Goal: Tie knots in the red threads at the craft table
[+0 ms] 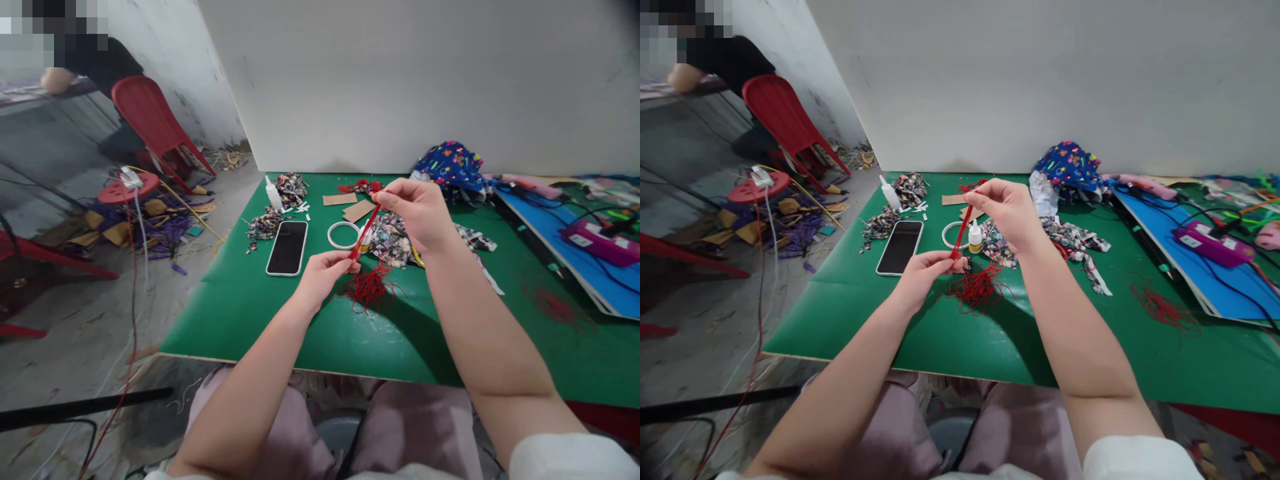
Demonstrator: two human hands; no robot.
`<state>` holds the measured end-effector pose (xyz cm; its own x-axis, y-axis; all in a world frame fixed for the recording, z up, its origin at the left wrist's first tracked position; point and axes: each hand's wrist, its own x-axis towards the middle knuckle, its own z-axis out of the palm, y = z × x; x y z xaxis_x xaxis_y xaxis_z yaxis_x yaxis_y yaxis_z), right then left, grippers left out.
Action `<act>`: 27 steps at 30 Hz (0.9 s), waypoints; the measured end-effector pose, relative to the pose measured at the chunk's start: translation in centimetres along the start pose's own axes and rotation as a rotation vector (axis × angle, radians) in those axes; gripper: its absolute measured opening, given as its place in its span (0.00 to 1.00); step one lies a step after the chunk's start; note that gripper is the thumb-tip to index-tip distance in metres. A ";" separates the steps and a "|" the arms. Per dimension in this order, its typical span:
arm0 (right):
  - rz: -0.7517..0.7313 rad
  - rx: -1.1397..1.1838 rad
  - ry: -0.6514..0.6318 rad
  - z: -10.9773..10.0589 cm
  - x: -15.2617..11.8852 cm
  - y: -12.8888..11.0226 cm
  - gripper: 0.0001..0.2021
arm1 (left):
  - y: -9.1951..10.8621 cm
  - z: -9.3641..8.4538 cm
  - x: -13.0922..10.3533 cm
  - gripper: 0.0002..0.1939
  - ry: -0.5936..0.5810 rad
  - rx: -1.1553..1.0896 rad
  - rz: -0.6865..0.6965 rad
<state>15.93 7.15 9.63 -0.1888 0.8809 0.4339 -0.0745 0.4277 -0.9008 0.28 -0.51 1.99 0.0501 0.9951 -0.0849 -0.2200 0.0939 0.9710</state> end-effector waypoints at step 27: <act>-0.027 -0.173 -0.238 3.1 -1.1 0.5 0.05 | 2.1 -0.2 0.9 0.17 0.125 0.059 0.363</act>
<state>13.06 5.77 8.70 -0.4148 0.8051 0.4239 0.0813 0.4969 -0.8640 -0.34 0.62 3.90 -0.1410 0.9596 0.2434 -0.1447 -0.2632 0.9538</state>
